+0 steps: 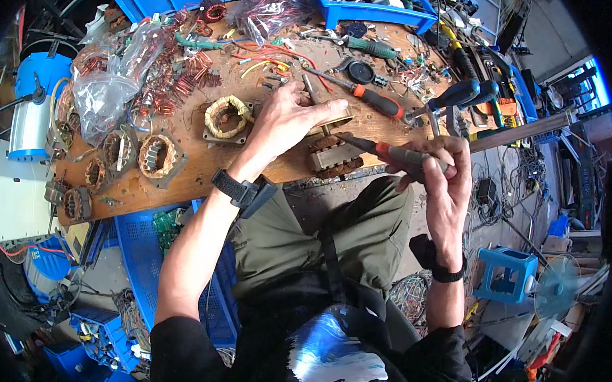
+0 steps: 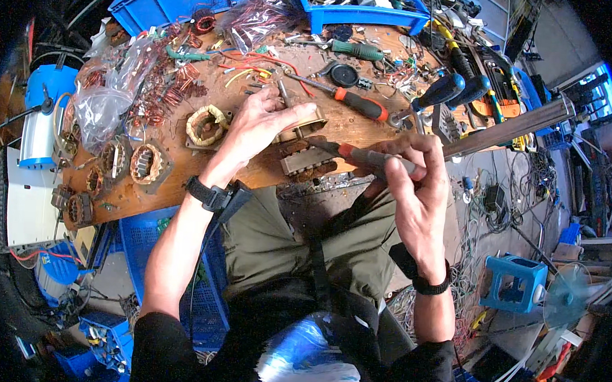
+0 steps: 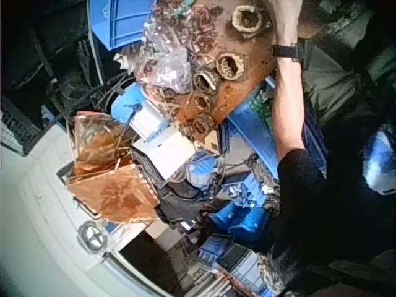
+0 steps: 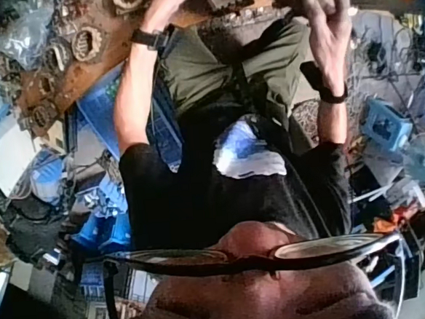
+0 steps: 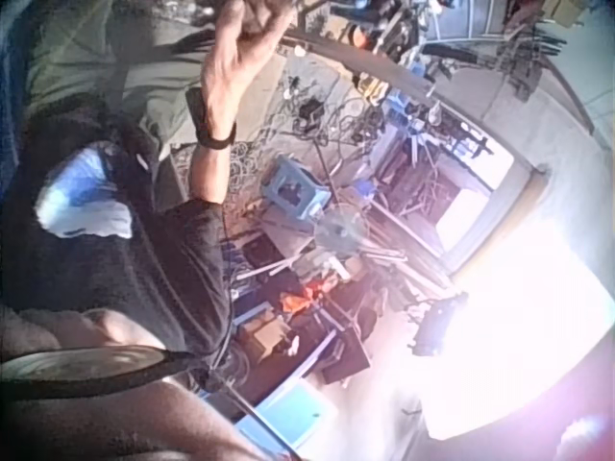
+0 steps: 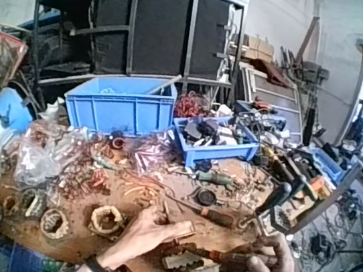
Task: The person disassembles a cylindrical electrical component, likely a motor armature, using pliers and a screwdriver. They remove a metal retaining ring and separate the housing to expose the internal copper windings. The person then uses the screwdriver to adjust or clean the internal components before reassembling the parts.
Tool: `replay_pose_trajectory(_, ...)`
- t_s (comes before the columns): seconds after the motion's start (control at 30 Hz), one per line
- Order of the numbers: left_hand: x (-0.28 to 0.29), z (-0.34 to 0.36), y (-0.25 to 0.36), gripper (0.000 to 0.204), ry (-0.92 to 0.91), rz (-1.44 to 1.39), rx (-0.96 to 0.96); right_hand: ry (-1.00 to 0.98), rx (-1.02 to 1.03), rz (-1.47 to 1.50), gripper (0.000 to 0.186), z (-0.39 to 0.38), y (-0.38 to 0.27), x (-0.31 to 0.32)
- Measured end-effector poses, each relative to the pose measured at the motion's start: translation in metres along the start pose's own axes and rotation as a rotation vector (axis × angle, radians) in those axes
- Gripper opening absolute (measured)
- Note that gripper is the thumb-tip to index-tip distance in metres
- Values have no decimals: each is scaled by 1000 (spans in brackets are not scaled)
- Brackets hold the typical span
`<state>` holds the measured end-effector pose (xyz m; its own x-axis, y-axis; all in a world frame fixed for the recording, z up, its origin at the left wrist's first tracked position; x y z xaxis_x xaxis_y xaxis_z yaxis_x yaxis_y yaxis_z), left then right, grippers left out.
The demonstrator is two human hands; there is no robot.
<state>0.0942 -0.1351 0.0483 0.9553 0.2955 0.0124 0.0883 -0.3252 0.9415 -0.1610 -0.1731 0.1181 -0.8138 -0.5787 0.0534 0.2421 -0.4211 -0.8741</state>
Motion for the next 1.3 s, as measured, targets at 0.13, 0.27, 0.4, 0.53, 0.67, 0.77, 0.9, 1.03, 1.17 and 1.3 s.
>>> replay_pose_trajectory(0.13,1,6,-5,67,-35,-53,-46,-210,256,-416,28,25,-24,-16)
replay_pose_trajectory(0.27,-1,12,-13,57,-102,-203,-72,-417,313,-537,33,34,-43,-47)
replay_pose_trajectory(0.4,-1,9,-10,52,-38,-140,-45,-512,338,-528,40,20,-39,-58)
replay_pose_trajectory(0.53,-1,13,-11,51,-55,-100,-91,-577,402,-661,40,17,-40,-67)
replay_pose_trajectory(0.67,8,22,-24,49,-6,-62,-66,-584,308,-700,39,24,-33,-71)
replay_pose_trajectory(0.77,9,24,-25,47,51,20,-58,-598,268,-668,40,32,-28,-66)
replay_pose_trajectory(0.9,7,23,-23,55,77,57,-89,-635,186,-634,39,37,-17,-61)
replay_pose_trajectory(1.03,5,27,-21,70,51,-86,-243,-665,216,-676,40,39,-21,-65)
replay_pose_trajectory(1.17,11,22,-23,85,165,-19,-234,-657,398,-696,47,34,-27,-72)
replay_pose_trajectory(1.3,5,4,-9,91,145,-107,-153,-582,410,-724,48,27,-31,-75)
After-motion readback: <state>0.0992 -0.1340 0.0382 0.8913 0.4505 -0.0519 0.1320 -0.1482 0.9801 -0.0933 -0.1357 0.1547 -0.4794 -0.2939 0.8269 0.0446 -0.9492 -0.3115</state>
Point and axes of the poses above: each hand's wrist, its own z-axis towards the middle knuckle, its own x-axis out of the back of the hand, y = z × x, the point moved 8 cm from there along z, towards the middle knuckle, and after that the axes turned 15 degrees about x, right-handed, at the moved point
